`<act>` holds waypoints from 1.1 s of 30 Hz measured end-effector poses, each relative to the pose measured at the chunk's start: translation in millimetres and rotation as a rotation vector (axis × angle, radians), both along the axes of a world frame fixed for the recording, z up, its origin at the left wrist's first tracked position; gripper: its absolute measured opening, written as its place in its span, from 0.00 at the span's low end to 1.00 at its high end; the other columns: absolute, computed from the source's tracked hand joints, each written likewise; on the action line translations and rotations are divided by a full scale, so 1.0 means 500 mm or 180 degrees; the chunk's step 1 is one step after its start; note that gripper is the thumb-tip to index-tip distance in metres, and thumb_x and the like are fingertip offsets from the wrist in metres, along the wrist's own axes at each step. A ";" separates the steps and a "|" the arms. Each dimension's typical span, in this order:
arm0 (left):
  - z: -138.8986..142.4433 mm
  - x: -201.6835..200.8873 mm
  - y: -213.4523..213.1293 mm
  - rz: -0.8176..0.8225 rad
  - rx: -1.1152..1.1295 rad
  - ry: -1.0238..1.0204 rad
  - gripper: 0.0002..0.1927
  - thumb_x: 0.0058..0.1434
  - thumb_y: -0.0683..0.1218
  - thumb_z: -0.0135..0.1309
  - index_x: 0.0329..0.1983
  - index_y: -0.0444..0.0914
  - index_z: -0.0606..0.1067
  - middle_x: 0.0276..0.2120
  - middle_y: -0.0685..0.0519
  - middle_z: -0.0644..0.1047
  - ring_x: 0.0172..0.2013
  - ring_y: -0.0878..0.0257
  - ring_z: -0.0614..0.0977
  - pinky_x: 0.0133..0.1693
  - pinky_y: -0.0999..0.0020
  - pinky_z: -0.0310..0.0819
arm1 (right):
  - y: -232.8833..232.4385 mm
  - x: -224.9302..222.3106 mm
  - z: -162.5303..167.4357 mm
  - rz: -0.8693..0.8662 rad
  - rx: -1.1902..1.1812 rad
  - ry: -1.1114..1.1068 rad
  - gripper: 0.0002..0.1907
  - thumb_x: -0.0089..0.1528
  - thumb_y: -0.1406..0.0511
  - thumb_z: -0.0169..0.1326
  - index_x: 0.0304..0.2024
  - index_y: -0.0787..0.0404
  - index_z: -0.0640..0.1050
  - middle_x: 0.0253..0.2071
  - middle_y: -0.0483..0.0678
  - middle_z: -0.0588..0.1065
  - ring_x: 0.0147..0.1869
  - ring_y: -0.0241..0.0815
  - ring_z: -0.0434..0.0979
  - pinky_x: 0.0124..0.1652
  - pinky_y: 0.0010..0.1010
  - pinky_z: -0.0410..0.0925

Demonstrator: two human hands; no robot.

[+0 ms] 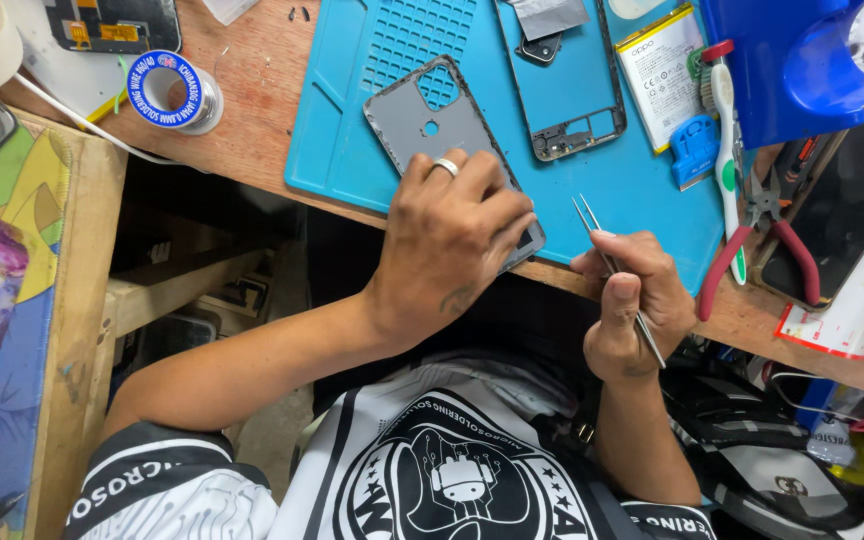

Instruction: The person applies adhesive to the edges of a disassembled smartphone frame using a small tube, then uses a metal tool to scrape and clean the interior of the frame. The work is performed on a cluttered workbench with various tools and phone parts visible.

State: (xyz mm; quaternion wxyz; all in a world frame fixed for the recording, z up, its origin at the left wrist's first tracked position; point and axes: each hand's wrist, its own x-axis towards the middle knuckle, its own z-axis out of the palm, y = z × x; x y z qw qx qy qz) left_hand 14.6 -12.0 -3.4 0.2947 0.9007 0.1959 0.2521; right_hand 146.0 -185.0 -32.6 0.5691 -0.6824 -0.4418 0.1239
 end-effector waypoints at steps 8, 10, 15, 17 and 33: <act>0.020 0.009 0.015 -0.0571 0.0307 0.0155 0.07 0.65 0.42 0.58 0.34 0.36 0.73 0.34 0.49 0.71 0.38 0.55 0.74 0.45 0.59 0.66 | 0.001 0.003 0.003 0.0023 0.0003 -0.0135 0.13 0.75 0.63 0.54 0.56 0.67 0.77 0.39 0.53 0.76 0.39 0.38 0.77 0.39 0.23 0.69; 0.038 -0.005 0.004 -0.0821 0.0074 0.0053 0.09 0.66 0.44 0.58 0.34 0.36 0.72 0.34 0.48 0.71 0.39 0.54 0.74 0.46 0.58 0.66 | -0.003 0.006 0.002 -0.0004 -0.0003 -0.0351 0.10 0.76 0.64 0.54 0.54 0.65 0.79 0.41 0.55 0.77 0.41 0.40 0.77 0.42 0.25 0.71; 0.063 -0.037 -0.031 -0.1497 -0.0323 0.0661 0.24 0.66 0.62 0.61 0.32 0.37 0.72 0.36 0.47 0.72 0.43 0.53 0.75 0.52 0.57 0.65 | -0.014 0.003 -0.002 -0.0189 -0.0119 0.0386 0.12 0.73 0.72 0.55 0.58 0.69 0.75 0.44 0.55 0.78 0.44 0.38 0.80 0.44 0.24 0.74; 0.054 -0.042 -0.021 -0.1030 -0.0131 0.0247 0.21 0.62 0.56 0.62 0.44 0.35 0.73 0.47 0.45 0.72 0.52 0.52 0.73 0.58 0.55 0.60 | -0.015 -0.004 -0.002 -0.0180 -0.0145 0.0442 0.14 0.70 0.76 0.55 0.58 0.69 0.73 0.45 0.56 0.78 0.46 0.39 0.82 0.47 0.25 0.76; 0.003 -0.052 -0.010 -0.0776 -0.0050 -0.0112 0.15 0.53 0.38 0.57 0.45 0.37 0.79 0.51 0.48 0.78 0.56 0.56 0.78 0.62 0.56 0.60 | 0.018 -0.009 0.020 0.0330 -0.0181 -0.0366 0.12 0.62 0.80 0.57 0.42 0.68 0.69 0.40 0.56 0.78 0.40 0.39 0.81 0.34 0.23 0.73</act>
